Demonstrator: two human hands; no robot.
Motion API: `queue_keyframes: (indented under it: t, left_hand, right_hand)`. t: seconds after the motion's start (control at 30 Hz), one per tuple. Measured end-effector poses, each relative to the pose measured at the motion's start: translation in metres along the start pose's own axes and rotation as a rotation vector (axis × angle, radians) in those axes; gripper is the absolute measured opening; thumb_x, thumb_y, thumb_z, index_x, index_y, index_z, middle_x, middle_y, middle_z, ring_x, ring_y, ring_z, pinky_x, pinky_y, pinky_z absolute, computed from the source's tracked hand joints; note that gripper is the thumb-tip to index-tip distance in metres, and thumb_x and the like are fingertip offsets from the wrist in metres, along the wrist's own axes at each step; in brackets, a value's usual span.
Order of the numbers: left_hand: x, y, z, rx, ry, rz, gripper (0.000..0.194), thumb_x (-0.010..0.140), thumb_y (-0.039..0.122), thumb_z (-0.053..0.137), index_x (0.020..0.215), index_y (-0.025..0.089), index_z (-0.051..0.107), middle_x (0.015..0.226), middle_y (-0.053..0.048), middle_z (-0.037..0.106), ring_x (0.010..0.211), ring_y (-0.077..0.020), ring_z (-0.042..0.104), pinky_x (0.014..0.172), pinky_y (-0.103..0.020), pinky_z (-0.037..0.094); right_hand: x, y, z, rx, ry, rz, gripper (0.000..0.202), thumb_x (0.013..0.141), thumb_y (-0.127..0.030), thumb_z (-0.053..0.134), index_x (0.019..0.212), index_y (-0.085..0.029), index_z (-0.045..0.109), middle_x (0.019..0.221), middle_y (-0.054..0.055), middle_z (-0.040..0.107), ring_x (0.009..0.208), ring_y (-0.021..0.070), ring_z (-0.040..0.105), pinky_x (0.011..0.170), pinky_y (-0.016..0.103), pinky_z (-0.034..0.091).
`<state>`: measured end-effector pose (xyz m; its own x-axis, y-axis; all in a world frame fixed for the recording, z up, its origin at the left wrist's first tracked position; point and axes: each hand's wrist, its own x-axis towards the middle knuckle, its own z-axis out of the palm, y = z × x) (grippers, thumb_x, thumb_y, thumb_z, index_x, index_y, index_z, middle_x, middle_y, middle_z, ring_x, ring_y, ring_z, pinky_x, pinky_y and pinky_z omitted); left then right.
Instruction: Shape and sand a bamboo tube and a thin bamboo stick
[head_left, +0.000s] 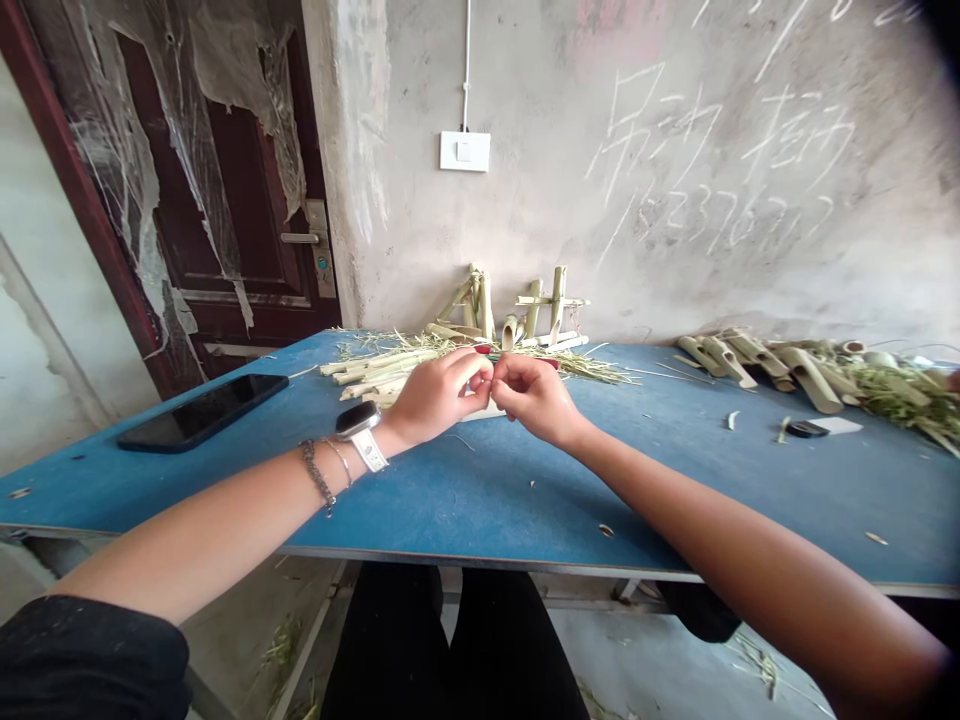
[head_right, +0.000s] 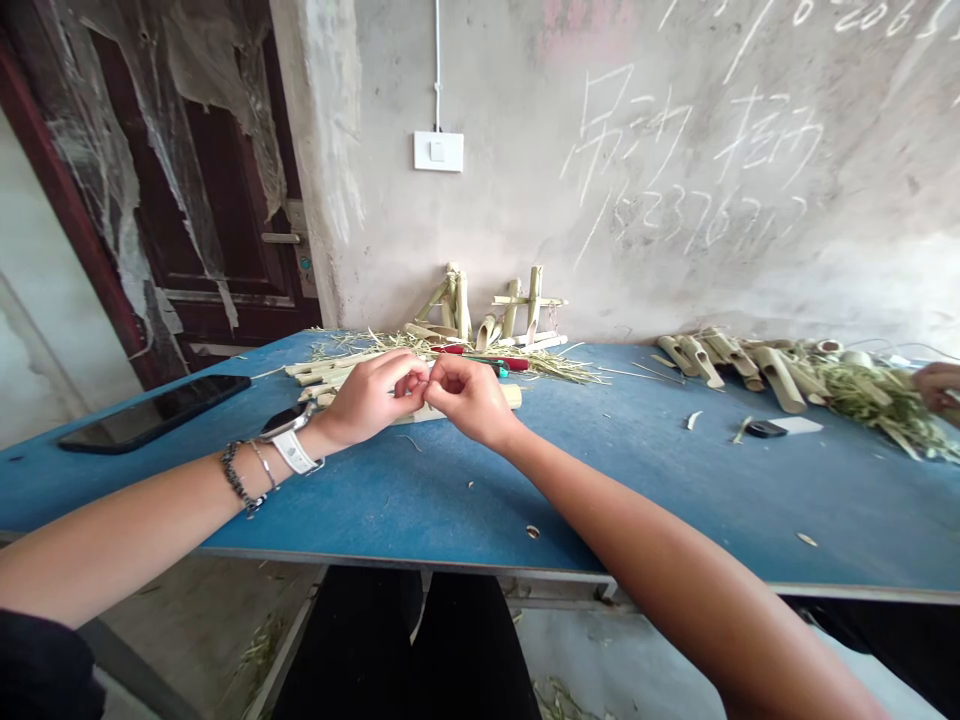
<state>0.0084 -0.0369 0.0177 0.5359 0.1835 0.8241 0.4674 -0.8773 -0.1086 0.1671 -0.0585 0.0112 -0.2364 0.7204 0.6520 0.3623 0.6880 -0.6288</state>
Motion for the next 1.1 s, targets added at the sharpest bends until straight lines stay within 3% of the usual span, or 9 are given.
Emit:
queue_keyframes:
  t: [0.27,0.53,1.1]
  left_hand:
    - [0.000,0.001,-0.002,0.007,-0.003,0.000,0.006,0.079,0.018,0.051,0.073,0.015,0.052,0.066,0.001,0.050,0.059,-0.0107,0.047,0.055,-0.022,0.036]
    - [0.001,0.002,-0.002,-0.071,0.015,-0.065,0.005,0.079,0.016,0.052,0.074,0.016,0.051,0.067,0.002,0.052,0.060,-0.0098,0.047,0.056,-0.021,0.036]
    - [0.002,0.010,-0.005,-0.022,0.040,0.029,0.007,0.078,0.015,0.047,0.071,0.017,0.047,0.063,0.002,0.048,0.056,-0.0092,0.044,0.054,-0.021,0.036]
  right_hand:
    - [0.003,0.000,-0.004,0.200,-0.090,0.028,0.008,0.073,-0.023,0.049,0.067,-0.018,0.047,0.050,-0.006,0.047,0.041,0.0061,0.045,0.040,0.020,0.036]
    - [0.003,-0.004,-0.007,0.195,-0.101,-0.020,0.012,0.075,-0.025,0.050,0.066,-0.017,0.047,0.052,-0.005,0.048,0.042,0.0054,0.046,0.041,0.019,0.037]
    - [0.005,-0.003,-0.005,0.066,0.079,0.076,0.009,0.072,-0.019,0.047,0.063,-0.018,0.045,0.043,-0.009,0.042,0.038,0.0040,0.039,0.039,0.018,0.028]
